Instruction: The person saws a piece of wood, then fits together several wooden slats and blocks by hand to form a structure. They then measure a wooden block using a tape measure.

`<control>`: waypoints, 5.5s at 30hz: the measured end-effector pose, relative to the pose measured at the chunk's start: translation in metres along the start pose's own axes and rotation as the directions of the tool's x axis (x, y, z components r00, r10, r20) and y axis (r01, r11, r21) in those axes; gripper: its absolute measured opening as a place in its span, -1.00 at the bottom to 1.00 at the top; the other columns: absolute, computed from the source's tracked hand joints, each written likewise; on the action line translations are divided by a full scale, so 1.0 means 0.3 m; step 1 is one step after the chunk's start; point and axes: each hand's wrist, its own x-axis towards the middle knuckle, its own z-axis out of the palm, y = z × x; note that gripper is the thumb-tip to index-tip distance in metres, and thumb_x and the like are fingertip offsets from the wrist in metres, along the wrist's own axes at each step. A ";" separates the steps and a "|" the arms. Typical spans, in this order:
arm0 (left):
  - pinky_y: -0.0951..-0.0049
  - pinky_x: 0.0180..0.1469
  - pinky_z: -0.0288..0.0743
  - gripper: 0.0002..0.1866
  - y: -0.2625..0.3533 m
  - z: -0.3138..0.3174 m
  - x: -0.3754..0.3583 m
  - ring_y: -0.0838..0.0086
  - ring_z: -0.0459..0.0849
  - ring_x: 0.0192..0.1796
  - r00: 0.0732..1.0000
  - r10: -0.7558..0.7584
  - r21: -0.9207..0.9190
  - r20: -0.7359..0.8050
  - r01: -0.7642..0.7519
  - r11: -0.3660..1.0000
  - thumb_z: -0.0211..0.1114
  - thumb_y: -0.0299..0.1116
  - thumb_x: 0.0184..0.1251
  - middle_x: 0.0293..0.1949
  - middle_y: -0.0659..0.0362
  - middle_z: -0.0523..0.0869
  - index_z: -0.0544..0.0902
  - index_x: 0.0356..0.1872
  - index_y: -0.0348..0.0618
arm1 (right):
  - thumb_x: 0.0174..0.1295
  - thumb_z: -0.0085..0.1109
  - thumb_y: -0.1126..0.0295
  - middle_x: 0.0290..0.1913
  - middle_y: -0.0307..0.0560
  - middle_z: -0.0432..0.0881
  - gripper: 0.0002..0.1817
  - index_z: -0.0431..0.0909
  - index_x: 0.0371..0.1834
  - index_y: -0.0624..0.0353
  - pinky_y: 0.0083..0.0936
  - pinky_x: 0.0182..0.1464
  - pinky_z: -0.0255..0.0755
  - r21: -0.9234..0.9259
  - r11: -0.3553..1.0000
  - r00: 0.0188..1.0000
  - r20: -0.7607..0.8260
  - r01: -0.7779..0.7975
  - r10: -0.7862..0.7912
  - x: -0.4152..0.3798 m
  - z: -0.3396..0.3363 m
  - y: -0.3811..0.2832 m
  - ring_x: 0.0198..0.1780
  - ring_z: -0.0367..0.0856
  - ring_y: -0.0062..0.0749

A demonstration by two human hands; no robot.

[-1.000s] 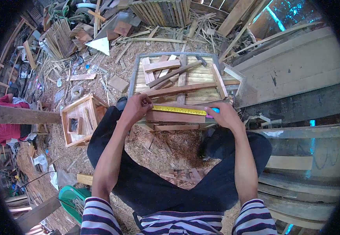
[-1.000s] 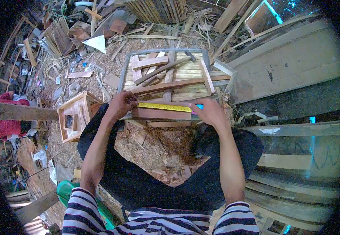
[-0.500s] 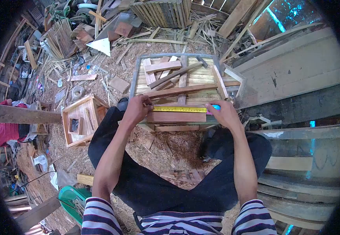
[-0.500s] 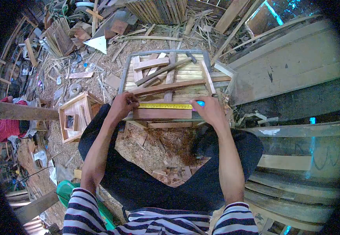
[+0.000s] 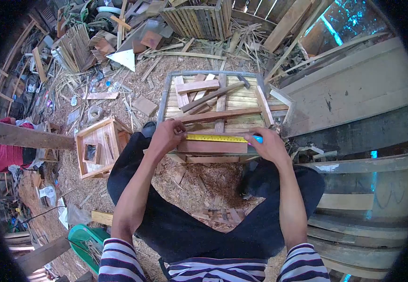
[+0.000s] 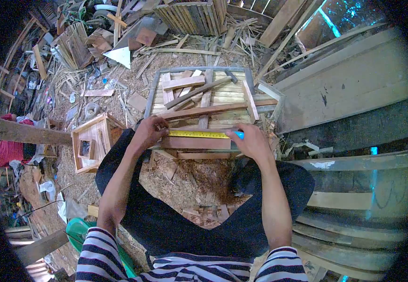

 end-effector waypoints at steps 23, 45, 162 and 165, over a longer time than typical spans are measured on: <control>0.14 -0.05 0.49 -0.74 -0.062 0.108 -0.002 0.01 0.62 -0.13 0.978 -0.003 -0.032 -0.209 -0.004 0.999 0.28 -0.42 0.01 -0.25 -0.10 0.63 0.65 -0.21 -0.20 | -0.13 0.34 -0.20 0.12 0.01 0.49 -0.18 0.44 0.17 0.05 0.21 0.28 0.00 -0.283 0.954 0.991 0.117 0.097 -0.066 -0.036 0.001 -0.098 0.22 0.39 0.00; 0.37 -0.11 0.52 -0.71 -0.374 -0.360 -0.386 0.38 0.67 -0.18 0.712 -0.415 -0.543 -0.567 0.056 0.838 0.33 -0.29 0.17 -0.20 0.07 0.71 0.65 -0.13 -0.21 | 0.22 0.17 0.41 -0.25 -0.04 0.67 -0.79 0.59 -0.14 0.29 -0.49 -0.14 0.48 0.420 0.781 0.861 0.000 0.462 -0.509 0.170 0.321 -0.789 -0.23 0.64 -0.34; 0.44 -0.19 0.49 -0.83 -0.052 -0.015 0.017 0.48 0.63 -0.34 0.996 0.005 -0.235 0.084 0.015 0.972 0.43 -0.49 -0.01 -0.44 0.16 0.70 0.67 -0.35 -0.24 | 0.01 0.30 0.34 -0.19 0.24 0.50 -0.53 0.29 -0.10 0.32 -0.12 -0.05 0.39 -0.021 0.980 0.980 0.019 0.200 -0.200 -0.042 -0.028 0.062 -0.08 0.51 0.18; 0.44 -0.19 0.48 -0.83 -0.034 -0.022 0.010 0.47 0.61 -0.33 0.996 -0.043 -0.238 0.083 0.061 0.969 0.43 -0.50 -0.04 -0.45 0.13 0.68 0.67 -0.37 -0.27 | -0.01 0.29 0.37 -0.24 0.25 0.53 -0.54 0.28 -0.12 0.29 -0.12 -0.08 0.40 -0.036 0.997 0.996 0.057 0.070 -0.068 -0.039 -0.048 0.060 -0.12 0.52 0.19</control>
